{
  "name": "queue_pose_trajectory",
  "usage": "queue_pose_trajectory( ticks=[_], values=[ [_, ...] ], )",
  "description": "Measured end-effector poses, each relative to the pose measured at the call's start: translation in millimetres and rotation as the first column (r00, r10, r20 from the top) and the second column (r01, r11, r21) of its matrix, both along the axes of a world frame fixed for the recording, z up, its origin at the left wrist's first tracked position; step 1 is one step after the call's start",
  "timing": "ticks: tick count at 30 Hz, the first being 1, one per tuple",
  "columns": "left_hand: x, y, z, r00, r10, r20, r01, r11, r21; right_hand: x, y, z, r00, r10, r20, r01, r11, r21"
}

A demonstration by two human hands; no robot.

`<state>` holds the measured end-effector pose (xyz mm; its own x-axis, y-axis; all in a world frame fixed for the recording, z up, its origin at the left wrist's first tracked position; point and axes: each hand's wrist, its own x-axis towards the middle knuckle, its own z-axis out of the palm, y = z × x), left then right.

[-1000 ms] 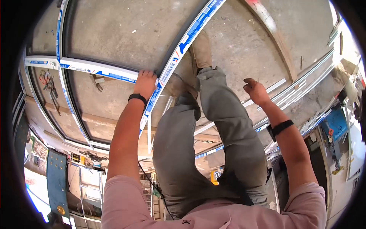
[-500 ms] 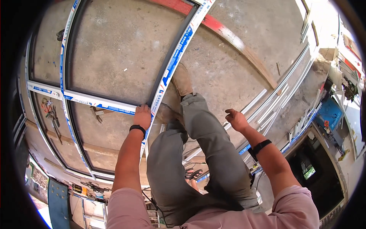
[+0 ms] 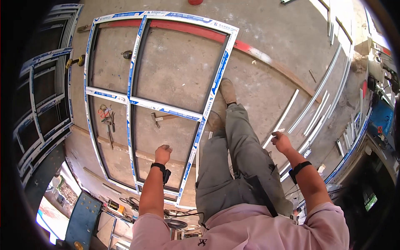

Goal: Assembling aluminum window frames by cutting extrusions with a miter saw and joining them on the floor.

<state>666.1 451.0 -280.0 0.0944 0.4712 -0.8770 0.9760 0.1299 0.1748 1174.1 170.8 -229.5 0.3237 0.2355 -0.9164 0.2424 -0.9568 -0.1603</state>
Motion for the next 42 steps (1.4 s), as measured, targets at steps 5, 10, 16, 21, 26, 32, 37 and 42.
queue_pose_trajectory(
  ticks=[5,10,16,21,26,32,37,42],
  values=[
    [25.9,20.4,54.7,0.981,0.086,0.176,-0.099,0.993,0.065,-7.5,-42.8,43.3,0.999,0.022,0.037,-0.021,0.999,-0.041],
    [55.6,21.6,122.4,0.956,0.219,0.195,-0.21,0.976,-0.065,-13.5,-50.9,85.6,0.994,-0.06,0.087,0.056,0.997,0.049],
    [91.8,11.4,163.1,0.988,0.137,0.079,-0.121,0.978,-0.172,-6.7,-82.4,117.6,0.951,-0.304,0.057,0.295,0.946,0.132],
    [143.7,31.6,210.9,0.991,0.105,0.079,-0.089,0.979,-0.185,0.4,-127.4,125.1,0.902,-0.422,0.097,0.398,0.896,0.198],
    [237.5,61.2,270.0,0.987,-0.097,0.129,0.099,0.995,-0.01,27.0,-162.1,136.4,0.869,-0.469,0.157,0.418,0.866,0.273],
    [329.9,79.2,293.2,0.969,-0.157,0.193,0.167,0.985,-0.038,79.0,-171.5,160.5,0.738,-0.628,0.247,0.573,0.776,0.264],
    [380.7,110.4,277.5,0.942,-0.315,0.112,0.329,0.934,-0.143,90.2,-167.1,165.9,0.624,-0.733,0.27,0.657,0.68,0.325],
    [477.3,176.9,250.3,0.883,-0.453,0.124,0.467,0.875,-0.128,74.7,-152.7,186.2,0.442,-0.869,0.223,0.779,0.495,0.386]
  ],
)
